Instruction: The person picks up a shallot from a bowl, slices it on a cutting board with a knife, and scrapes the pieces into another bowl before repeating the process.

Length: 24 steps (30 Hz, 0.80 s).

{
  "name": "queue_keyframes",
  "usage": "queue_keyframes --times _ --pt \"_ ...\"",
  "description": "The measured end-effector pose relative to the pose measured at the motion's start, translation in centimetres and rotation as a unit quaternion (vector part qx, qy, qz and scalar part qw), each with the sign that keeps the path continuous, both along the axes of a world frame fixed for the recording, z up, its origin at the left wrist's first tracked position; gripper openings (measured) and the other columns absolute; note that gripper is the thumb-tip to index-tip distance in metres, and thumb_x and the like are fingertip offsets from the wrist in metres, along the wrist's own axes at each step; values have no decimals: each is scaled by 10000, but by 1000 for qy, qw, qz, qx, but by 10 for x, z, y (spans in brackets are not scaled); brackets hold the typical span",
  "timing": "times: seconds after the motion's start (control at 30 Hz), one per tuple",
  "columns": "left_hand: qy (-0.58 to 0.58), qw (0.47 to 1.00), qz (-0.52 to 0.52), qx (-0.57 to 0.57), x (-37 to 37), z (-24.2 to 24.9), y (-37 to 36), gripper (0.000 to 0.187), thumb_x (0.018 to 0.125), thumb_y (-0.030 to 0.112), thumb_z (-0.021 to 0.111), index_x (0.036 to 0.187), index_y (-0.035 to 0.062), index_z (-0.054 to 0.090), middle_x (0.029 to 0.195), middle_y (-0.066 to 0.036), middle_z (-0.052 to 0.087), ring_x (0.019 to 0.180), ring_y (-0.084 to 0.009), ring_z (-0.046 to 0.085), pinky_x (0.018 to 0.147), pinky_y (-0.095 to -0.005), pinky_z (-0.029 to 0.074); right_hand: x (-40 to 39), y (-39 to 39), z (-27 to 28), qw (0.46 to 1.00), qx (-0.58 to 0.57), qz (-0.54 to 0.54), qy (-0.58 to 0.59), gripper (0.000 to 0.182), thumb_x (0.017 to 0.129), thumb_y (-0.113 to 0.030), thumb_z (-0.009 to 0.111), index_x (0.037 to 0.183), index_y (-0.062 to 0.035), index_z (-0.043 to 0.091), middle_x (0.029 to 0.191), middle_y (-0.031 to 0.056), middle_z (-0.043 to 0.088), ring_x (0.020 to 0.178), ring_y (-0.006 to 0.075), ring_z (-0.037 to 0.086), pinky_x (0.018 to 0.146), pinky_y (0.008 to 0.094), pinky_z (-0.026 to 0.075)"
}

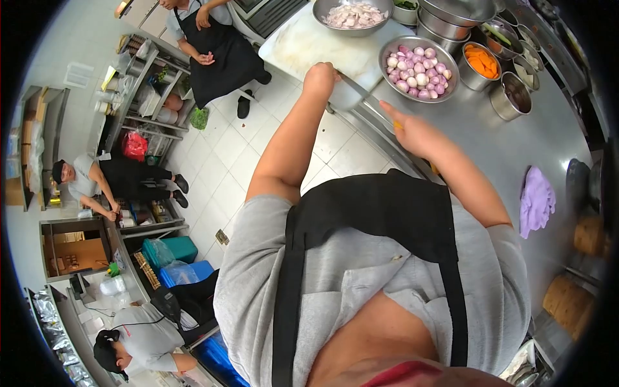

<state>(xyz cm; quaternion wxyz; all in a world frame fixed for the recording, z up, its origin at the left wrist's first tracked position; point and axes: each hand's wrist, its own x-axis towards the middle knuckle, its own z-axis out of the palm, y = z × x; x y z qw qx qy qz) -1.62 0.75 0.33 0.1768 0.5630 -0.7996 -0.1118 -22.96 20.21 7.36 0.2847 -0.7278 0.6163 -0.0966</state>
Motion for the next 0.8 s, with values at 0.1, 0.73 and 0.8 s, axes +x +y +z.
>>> queue_keyframes --times 0.1,0.73,0.8 --pt "22 1000 -16 4 -1 -3 -6 119 739 141 642 790 36 666 845 -182 647 804 -329 631 734 -400 497 1 0 8 1000 -8 0 -2 627 857 -101 468 1432 -260 274 702 228 589 618 375 575 620 460 457" --pt "31 999 -18 13 0 -3 -2 119 738 151 627 767 45 672 833 -173 649 802 -321 635 742 -389 506 -8 11 1 999 -15 0 -51 659 852 -93 478 1443 -268 244 708 217 576 608 343 564 618 433 440" --pt "37 999 -9 7 1 -7 -5 112 736 146 624 755 46 672 832 -170 650 802 -320 635 744 -388 506 -10 13 1 999 -16 3 -46 659 851 -93 480 1441 -272 247 708 218 576 610 345 564 619 434 441"
